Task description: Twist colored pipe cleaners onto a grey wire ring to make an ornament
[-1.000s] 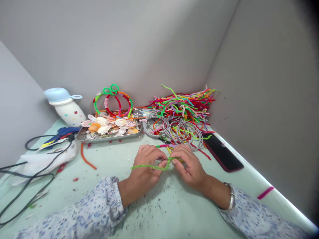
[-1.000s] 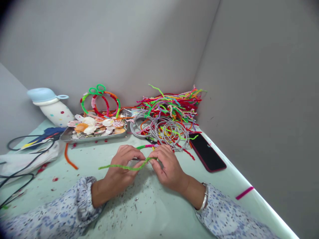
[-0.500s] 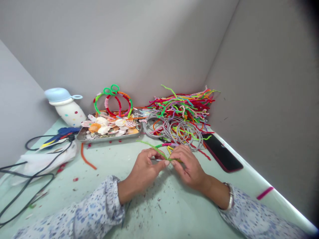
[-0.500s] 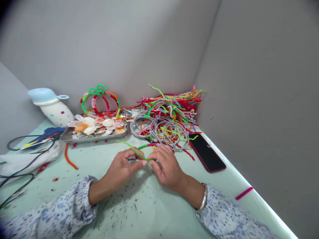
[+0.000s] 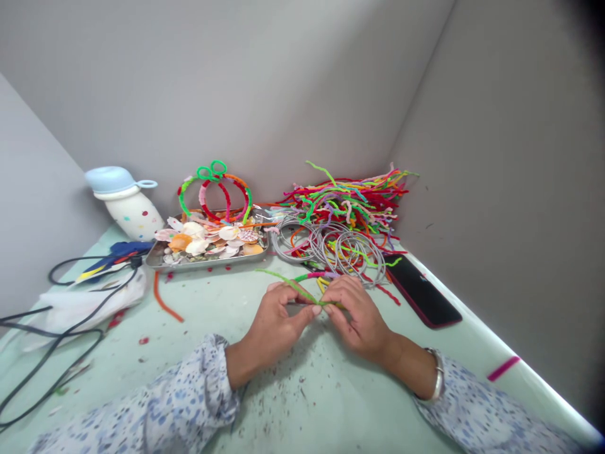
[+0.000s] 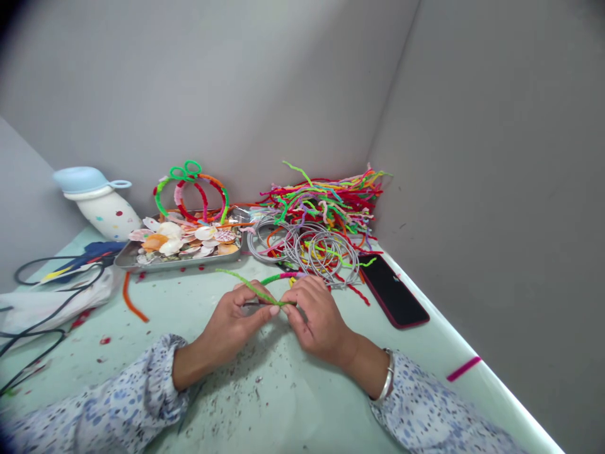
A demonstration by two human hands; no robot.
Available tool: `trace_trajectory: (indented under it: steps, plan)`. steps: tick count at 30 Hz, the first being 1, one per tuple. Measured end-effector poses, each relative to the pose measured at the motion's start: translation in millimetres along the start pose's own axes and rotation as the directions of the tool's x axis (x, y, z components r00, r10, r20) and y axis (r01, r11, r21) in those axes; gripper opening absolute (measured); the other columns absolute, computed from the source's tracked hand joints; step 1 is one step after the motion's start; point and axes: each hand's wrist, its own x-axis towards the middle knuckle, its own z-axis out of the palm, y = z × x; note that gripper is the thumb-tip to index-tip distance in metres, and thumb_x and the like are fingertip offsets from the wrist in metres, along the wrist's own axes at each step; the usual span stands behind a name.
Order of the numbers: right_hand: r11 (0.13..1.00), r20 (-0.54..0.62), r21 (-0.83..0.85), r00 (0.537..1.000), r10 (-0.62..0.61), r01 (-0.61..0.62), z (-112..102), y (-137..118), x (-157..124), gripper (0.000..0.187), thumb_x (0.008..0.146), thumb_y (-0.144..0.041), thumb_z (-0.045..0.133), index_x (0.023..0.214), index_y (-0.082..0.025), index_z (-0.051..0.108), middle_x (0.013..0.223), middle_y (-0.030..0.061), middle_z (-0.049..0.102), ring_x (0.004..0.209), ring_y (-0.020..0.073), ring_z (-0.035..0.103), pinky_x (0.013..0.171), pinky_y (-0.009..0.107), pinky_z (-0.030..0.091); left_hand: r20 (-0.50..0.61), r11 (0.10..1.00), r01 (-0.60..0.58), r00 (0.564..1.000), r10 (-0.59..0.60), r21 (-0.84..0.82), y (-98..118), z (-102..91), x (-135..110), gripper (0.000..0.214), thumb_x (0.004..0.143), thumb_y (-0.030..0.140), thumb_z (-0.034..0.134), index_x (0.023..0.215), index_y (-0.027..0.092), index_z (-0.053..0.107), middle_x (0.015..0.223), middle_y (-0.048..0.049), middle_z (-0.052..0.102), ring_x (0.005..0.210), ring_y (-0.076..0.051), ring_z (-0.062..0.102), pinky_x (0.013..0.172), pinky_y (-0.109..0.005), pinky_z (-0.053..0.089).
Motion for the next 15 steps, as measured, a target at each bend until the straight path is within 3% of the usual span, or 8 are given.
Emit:
trace_trajectory:
  steps: [9,15]
  plan:
    - [1.0,0.02,-0.003,0.999,-0.026,0.026,1.1,-0.2,-0.4,0.011,0.089,-0.016,0.045,0.094,-0.02,0.054,0.082,0.0048,0.056,0.081,0.0209,0.051,0.078,0.041,0.04,0.035,0.982,0.157,0.987,-0.155,-0.104,-4.0,-0.1,0.1,0.012,0.074,0.026,0.07,0.068,0.018,0.064,0.072,-0.0025,0.065,0.075,-0.019,0.059,0.072,-0.032,0.046]
    - [1.0,-0.002,-0.006,1.0,-0.009,0.009,1.7,0.3,-0.7,0.011,0.088,-0.015,0.047,0.095,-0.019,0.054,0.083,0.0051,0.057,0.083,0.0212,0.052,0.078,0.041,0.04,0.019,0.997,0.073,0.997,-0.072,-0.013,-2.5,0.4,-0.4,0.016,0.08,0.031,0.064,0.074,0.016,0.066,0.076,-0.0047,0.066,0.081,-0.02,0.058,0.078,-0.033,0.043]
